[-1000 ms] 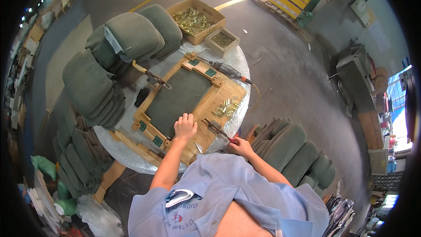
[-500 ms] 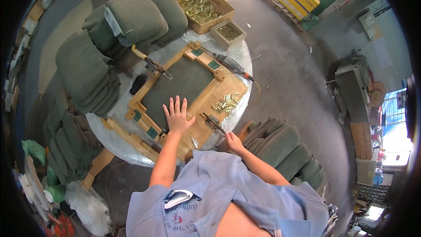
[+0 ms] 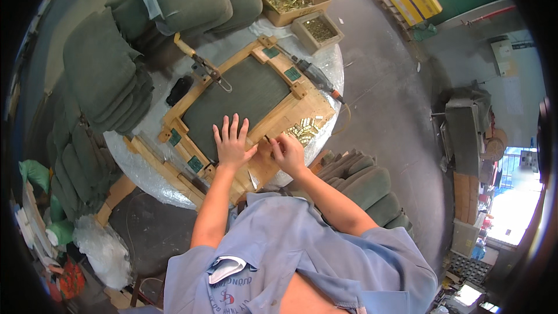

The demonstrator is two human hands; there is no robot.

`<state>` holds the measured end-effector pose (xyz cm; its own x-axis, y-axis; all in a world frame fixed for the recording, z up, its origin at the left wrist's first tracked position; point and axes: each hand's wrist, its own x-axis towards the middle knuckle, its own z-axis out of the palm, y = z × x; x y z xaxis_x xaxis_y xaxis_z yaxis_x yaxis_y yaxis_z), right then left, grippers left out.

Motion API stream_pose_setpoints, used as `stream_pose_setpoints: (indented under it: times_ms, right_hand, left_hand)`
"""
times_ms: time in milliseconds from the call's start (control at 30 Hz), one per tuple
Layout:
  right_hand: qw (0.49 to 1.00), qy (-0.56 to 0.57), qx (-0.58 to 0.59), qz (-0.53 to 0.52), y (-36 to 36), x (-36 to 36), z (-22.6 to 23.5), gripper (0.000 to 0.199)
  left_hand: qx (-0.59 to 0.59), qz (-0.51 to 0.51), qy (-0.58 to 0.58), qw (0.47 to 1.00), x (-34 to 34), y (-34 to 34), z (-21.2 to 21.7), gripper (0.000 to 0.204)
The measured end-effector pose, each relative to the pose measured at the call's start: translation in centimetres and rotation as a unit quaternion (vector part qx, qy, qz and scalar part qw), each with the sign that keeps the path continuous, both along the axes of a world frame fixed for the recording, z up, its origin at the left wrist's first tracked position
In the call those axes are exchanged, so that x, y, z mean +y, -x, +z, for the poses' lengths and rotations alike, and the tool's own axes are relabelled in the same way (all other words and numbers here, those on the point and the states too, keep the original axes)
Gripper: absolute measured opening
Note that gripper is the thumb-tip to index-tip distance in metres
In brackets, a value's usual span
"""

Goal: The person assembles a chair by placing a green cushion onto a wooden frame, securing it with a pneumatic drill and fasteners, and adjusting the frame. The person repeats this process for multiple cushions, stacking the finished units on the table.

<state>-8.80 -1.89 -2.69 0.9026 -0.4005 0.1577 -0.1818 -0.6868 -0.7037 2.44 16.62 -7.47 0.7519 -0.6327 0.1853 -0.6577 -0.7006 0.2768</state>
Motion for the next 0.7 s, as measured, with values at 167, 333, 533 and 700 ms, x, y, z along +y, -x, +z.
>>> stream_pose_setpoints:
  times_ms: [167, 333, 533, 700]
  right_hand:
    - [0.999, 0.0, 0.041, -0.036, -3.4, 1.0, -2.4, 0.023]
    - [0.995, 0.051, 0.087, -0.022, -4.7, 1.3, -4.3, 0.024]
    - [0.995, 0.035, 0.09, 0.004, -4.6, 1.1, -4.1, 0.023]
    - [0.997, 0.024, 0.072, 0.002, -4.7, 1.1, -3.9, 0.023]
  left_hand:
    - [0.017, -0.007, -0.012, 1.0, 0.6, -0.7, -0.1, 0.101]
    - [0.013, -0.007, -0.006, 1.0, 0.5, -0.3, -0.3, 0.106]
    - [0.015, -0.005, -0.013, 1.0, 0.5, -0.3, -0.1, 0.106]
    - [0.024, 0.017, -0.005, 1.0, 0.3, -0.3, 0.6, 0.098]
